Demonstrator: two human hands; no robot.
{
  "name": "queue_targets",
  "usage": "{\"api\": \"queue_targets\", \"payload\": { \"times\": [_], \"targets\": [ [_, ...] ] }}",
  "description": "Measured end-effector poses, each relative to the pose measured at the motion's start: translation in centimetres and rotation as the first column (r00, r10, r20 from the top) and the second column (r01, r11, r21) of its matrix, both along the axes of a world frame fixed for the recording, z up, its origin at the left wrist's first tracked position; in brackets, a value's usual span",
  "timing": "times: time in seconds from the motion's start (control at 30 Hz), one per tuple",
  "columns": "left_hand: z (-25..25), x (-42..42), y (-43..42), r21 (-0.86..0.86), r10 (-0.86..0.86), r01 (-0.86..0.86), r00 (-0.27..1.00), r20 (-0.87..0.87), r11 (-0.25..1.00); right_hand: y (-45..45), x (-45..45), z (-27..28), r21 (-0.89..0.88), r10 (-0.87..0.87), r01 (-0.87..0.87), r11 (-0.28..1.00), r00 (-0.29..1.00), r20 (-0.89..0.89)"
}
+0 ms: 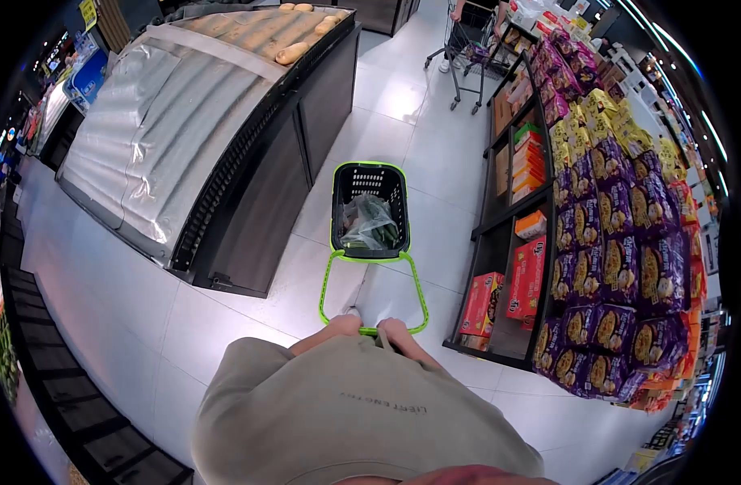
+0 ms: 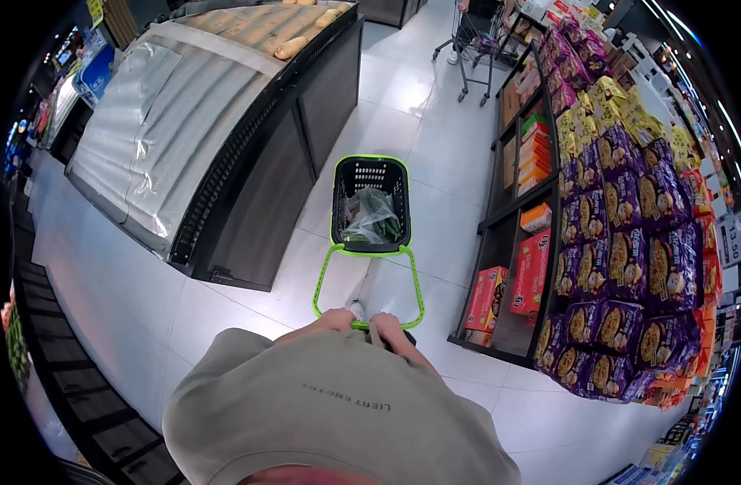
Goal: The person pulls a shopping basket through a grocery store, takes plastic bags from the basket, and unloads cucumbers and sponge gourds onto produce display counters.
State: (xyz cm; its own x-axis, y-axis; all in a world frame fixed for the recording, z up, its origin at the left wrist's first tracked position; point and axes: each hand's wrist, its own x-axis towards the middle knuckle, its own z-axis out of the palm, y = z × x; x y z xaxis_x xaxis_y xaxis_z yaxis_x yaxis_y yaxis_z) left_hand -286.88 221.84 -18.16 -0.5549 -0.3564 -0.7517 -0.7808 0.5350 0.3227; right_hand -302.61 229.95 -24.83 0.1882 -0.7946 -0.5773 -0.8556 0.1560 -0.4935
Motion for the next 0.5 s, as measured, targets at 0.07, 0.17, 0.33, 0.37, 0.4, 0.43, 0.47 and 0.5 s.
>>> {"api": "queue_targets", "payload": {
  "times": [0.07,0.17,0.33,0.37,0.4,0.43,0.47,0.5],
  "targets": [
    [0.4,-0.5,-2.4,-0.037,0.014,-0.012,0.999,0.033,0.999,-3.2,-0.5,0.2,0.025,-0.008,0.009,1.000,1.000,-0.010],
    [1.5,-2.5,-7.9,-0.141,-0.001,0.011,0.997,0.075,0.990,-9.0,-2.1,0.7,-0.015,0.030,-0.030,0.999,1.000,-0.009],
    [1.7,-4.6,-15.1,-0.184,-0.037,0.043,0.999,0.034,0.982,-16.7,-4.1,-0.6,0.129,0.027,-0.028,0.991,1.000,0.010],
    [1.6,-5.0,-16.7,-0.188,-0.061,0.066,0.998,0.032,0.980,-18.4,-4.5,-0.5,0.160,0.060,-0.068,0.985,0.997,0.056],
    [1.5,-5.4,-18.4,-0.198,-0.059,0.065,0.998,0.037,0.978,-20.3,-5.1,-0.3,0.184,0.090,-0.107,0.977,0.991,0.099],
    [1.1,-5.7,-19.7,-0.196,-0.055,0.064,0.997,0.052,0.979,-22.2,-5.7,0.1,0.173,0.094,-0.111,0.979,0.990,0.105],
    [0.7,-6.1,-21.2,-0.194,-0.051,0.064,0.996,0.068,0.979,-24.0,-6.4,1.0,0.249,0.103,-0.136,0.959,0.985,0.140],
    [0.4,-6.4,-22.6,-0.202,-0.048,0.063,0.996,0.080,0.977,-25.6,-7.0,2.1,0.323,0.111,-0.165,0.932,0.978,0.178]
  ]
}}
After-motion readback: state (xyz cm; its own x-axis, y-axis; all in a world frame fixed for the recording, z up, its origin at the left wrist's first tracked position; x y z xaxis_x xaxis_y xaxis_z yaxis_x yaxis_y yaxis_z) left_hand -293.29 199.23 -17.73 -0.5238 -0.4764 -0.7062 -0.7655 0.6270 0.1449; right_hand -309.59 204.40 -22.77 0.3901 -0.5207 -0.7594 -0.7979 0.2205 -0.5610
